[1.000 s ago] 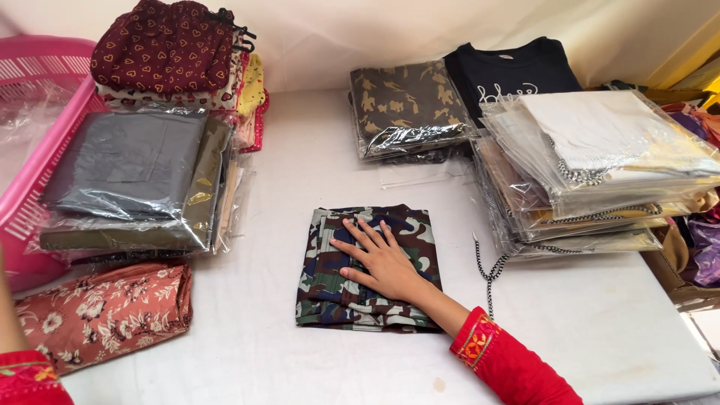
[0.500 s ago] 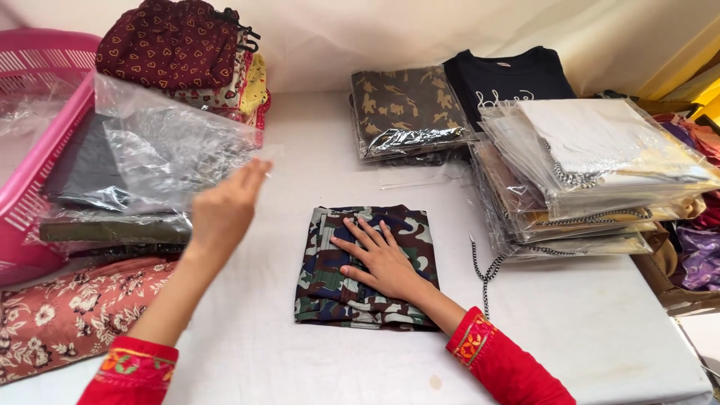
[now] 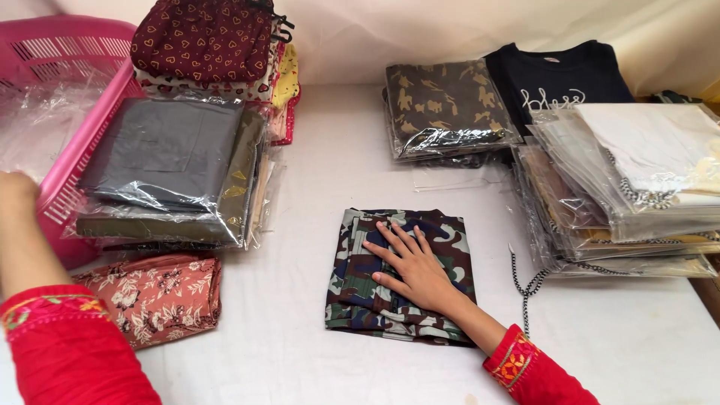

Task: The person folds a camouflage-patterned garment and places it into a clear plastic bag, sealing it and stacking it with other packaged items. They repeat this process with a second camouflage garment and a maroon heart-patterned garment, organizing the finished packages on the table.

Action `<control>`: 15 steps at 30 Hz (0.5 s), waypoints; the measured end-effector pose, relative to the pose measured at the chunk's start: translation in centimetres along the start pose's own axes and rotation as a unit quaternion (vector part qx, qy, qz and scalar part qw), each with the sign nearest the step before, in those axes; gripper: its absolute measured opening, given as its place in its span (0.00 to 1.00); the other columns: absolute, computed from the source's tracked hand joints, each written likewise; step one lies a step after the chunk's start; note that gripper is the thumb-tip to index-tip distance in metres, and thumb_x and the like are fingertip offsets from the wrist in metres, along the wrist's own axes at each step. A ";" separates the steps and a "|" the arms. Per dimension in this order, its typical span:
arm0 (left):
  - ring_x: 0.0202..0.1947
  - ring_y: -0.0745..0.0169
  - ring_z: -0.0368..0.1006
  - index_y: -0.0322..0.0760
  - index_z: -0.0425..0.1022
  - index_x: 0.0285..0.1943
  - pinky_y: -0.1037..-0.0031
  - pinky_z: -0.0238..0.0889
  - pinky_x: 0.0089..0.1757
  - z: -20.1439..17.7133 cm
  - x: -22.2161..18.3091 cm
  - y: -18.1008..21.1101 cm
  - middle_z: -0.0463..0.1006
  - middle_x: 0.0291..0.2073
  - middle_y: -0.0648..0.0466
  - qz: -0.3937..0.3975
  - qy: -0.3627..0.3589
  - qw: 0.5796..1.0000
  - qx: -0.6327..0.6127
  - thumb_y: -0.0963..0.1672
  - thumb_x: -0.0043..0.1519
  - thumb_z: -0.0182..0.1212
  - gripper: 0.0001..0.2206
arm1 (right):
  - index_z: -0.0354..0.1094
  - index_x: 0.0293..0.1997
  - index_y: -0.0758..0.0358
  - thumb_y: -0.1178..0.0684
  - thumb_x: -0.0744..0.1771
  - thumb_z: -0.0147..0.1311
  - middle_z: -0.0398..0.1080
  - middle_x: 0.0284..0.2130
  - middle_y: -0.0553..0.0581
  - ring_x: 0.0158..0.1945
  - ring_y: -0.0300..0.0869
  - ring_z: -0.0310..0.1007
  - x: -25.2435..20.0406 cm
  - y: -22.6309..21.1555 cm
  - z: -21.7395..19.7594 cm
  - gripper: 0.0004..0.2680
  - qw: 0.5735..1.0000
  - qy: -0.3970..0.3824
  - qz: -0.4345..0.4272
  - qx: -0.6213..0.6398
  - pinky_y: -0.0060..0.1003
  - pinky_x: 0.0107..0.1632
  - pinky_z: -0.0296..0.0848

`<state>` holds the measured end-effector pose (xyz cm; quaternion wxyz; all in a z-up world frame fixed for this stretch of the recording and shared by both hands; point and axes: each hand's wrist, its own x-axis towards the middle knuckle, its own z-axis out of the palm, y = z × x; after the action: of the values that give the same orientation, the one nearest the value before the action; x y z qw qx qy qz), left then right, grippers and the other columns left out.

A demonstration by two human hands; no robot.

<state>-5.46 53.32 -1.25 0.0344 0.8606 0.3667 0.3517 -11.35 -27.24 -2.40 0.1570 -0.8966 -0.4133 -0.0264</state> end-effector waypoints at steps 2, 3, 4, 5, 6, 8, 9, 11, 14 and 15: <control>0.35 0.44 0.77 0.23 0.71 0.55 0.63 0.70 0.32 5.2 2.8 -5.6 0.76 0.36 0.36 -0.081 -0.097 0.992 -0.023 0.48 0.80 0.37 0.21 | 0.52 0.75 0.41 0.31 0.70 0.40 0.40 0.77 0.55 0.78 0.53 0.34 0.0 -0.2 -0.6 0.24 1.000 0.001 0.002 -0.003 0.62 0.74 0.31; 0.35 0.44 0.77 0.23 0.71 0.55 0.63 0.70 0.32 3.9 -0.2 -0.2 0.76 0.36 0.36 -0.082 -0.100 0.991 -0.024 0.48 0.80 0.37 0.21 | 0.52 0.75 0.41 0.31 0.70 0.40 0.40 0.77 0.55 0.78 0.53 0.34 -0.1 0.0 -0.4 0.24 1.000 -0.002 0.003 -0.004 0.62 0.74 0.31; 0.36 0.36 0.78 0.21 0.70 0.60 0.56 0.70 0.34 -0.6 -0.3 2.6 0.77 0.39 0.31 -0.081 -0.121 0.987 -0.068 0.52 0.80 0.42 0.25 | 0.52 0.75 0.41 0.31 0.70 0.40 0.40 0.77 0.55 0.78 0.52 0.35 0.0 0.1 -0.2 0.24 1.000 0.003 0.001 -0.005 0.62 0.74 0.31; 0.37 0.29 0.78 0.18 0.70 0.64 0.49 0.71 0.36 -5.1 -1.3 5.3 0.78 0.41 0.27 -0.080 -0.142 0.980 -0.112 0.56 0.79 0.47 0.30 | 0.53 0.75 0.41 0.31 0.69 0.40 0.40 0.76 0.55 0.78 0.52 0.35 0.0 0.1 0.0 0.24 1.000 0.007 -0.001 -0.006 0.62 0.74 0.31; 0.37 0.29 0.78 0.18 0.70 0.64 0.49 0.71 0.36 -1.6 0.5 2.6 0.78 0.41 0.27 -0.081 -0.142 0.980 -0.110 0.56 0.79 0.47 0.30 | 0.53 0.75 0.41 0.31 0.69 0.40 0.40 0.76 0.55 0.78 0.52 0.35 0.0 0.0 -0.1 0.24 1.000 0.005 -0.003 -0.004 0.62 0.74 0.31; 0.38 0.26 0.77 0.18 0.77 0.57 0.47 0.69 0.37 5.4 4.1 -2.7 0.80 0.41 0.25 0.276 -0.148 0.947 -0.067 0.51 0.77 0.42 0.26 | 0.53 0.74 0.40 0.31 0.69 0.40 0.40 0.76 0.55 0.78 0.52 0.35 -0.1 0.0 -0.3 0.23 1.000 0.005 0.003 -0.001 0.62 0.74 0.30; 0.38 0.26 0.77 0.18 0.77 0.57 0.47 0.69 0.37 1.9 2.6 0.0 0.80 0.41 0.25 0.275 -0.147 0.948 -0.067 0.51 0.77 0.42 0.26 | 0.53 0.74 0.40 0.31 0.69 0.40 0.40 0.76 0.55 0.78 0.52 0.35 0.0 -0.1 -0.1 0.23 1.000 0.005 0.002 -0.001 0.62 0.74 0.30; 0.34 0.49 0.80 0.25 0.77 0.63 0.60 0.69 0.35 -4.5 -0.7 5.7 0.81 0.45 0.35 -0.069 -0.341 0.898 -0.270 0.59 0.77 0.51 0.31 | 0.53 0.74 0.41 0.31 0.69 0.41 0.41 0.76 0.55 0.78 0.52 0.35 0.0 0.1 -0.1 0.23 1.000 0.003 0.004 0.002 0.61 0.74 0.30; 0.37 0.46 0.76 0.35 0.77 0.67 0.48 0.70 0.41 -10.9 -4.1 10.4 0.80 0.48 0.37 -0.099 -0.285 0.890 -0.341 0.53 0.74 0.62 0.21 | 0.53 0.74 0.41 0.31 0.69 0.41 0.40 0.76 0.55 0.78 0.52 0.35 0.0 0.1 -0.2 0.23 1.000 -0.002 0.006 0.002 0.62 0.73 0.29; 0.37 0.46 0.76 0.35 0.77 0.67 0.48 0.70 0.41 -13.3 -5.4 12.4 0.80 0.48 0.37 -0.100 -0.287 0.891 -0.338 0.53 0.74 0.62 0.21 | 0.53 0.74 0.41 0.31 0.69 0.41 0.40 0.76 0.55 0.78 0.52 0.35 -0.1 0.0 -0.1 0.23 1.000 -0.004 0.007 0.005 0.62 0.73 0.29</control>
<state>-8.94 38.05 9.56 0.4623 0.8191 0.2838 0.1866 -11.38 -27.33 -2.29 0.1599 -0.8988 -0.4076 -0.0196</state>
